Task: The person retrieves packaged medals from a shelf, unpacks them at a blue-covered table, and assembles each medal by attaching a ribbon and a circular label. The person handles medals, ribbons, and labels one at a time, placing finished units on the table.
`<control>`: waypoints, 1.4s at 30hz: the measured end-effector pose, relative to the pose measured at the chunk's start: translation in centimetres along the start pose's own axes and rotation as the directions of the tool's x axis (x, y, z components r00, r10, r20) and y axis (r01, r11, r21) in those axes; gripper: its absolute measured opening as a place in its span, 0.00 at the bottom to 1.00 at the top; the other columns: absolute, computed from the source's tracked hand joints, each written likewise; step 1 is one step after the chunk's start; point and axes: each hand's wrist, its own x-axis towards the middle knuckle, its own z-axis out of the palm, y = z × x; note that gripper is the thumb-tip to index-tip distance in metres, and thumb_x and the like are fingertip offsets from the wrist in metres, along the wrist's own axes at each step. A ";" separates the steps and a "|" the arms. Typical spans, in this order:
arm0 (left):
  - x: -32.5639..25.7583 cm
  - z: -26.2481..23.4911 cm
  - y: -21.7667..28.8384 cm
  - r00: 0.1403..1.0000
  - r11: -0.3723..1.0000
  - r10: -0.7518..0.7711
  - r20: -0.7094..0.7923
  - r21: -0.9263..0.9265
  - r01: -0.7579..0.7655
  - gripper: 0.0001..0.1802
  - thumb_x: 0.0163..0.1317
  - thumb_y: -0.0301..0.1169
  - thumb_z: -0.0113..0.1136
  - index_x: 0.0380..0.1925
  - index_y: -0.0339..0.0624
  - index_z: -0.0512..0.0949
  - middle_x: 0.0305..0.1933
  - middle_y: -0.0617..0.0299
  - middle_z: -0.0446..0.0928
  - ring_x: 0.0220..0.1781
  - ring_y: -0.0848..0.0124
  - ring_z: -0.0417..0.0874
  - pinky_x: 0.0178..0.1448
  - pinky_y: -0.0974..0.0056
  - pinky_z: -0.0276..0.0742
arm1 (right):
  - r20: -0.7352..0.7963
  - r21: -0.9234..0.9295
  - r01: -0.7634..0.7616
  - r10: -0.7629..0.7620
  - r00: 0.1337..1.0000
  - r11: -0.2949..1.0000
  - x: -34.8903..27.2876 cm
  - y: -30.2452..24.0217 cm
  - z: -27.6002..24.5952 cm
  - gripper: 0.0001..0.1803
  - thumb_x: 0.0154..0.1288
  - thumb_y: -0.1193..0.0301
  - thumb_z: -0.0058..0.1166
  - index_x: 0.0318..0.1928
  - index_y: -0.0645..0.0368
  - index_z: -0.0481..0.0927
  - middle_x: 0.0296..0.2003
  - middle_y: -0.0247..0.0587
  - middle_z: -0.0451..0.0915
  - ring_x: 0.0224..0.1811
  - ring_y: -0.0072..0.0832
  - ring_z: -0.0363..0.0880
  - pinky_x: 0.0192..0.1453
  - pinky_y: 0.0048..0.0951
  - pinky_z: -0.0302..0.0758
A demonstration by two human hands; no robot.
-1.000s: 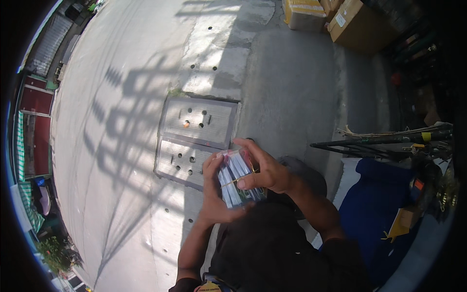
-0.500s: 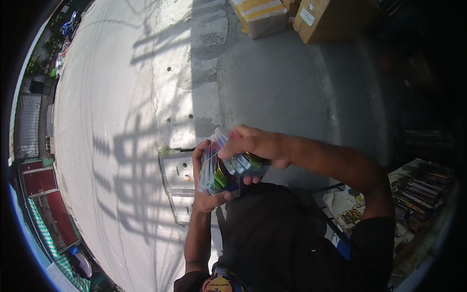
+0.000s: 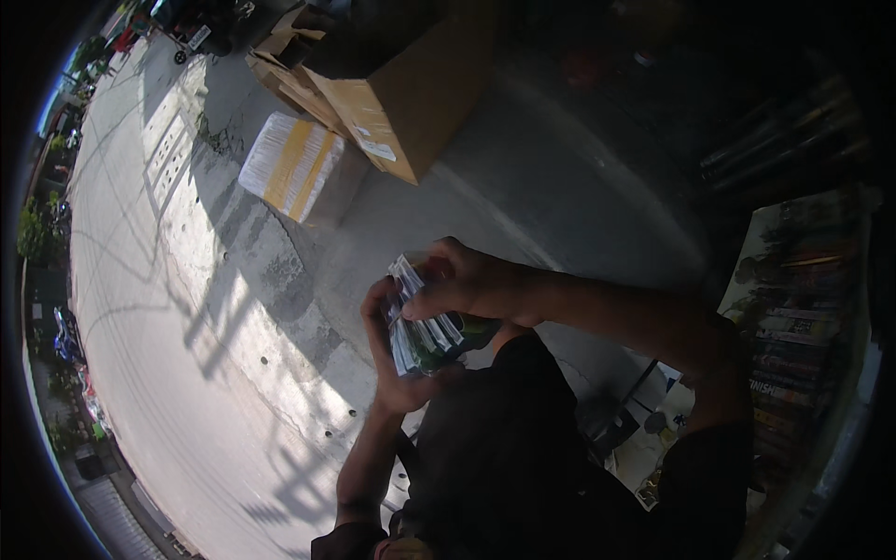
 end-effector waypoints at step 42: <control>98.1 84.3 1.6 0.479 0.952 -0.215 0.851 0.293 -0.093 0.63 0.49 0.49 0.84 0.75 0.32 0.55 0.71 0.38 0.64 0.77 0.46 0.62 0.71 0.44 0.73 | -0.901 0.434 0.740 0.236 0.364 0.514 -26.7 -29.9 -99.2 0.19 0.77 0.60 0.54 0.58 0.59 0.77 0.48 0.40 0.78 0.48 0.29 0.78 0.52 0.33 0.76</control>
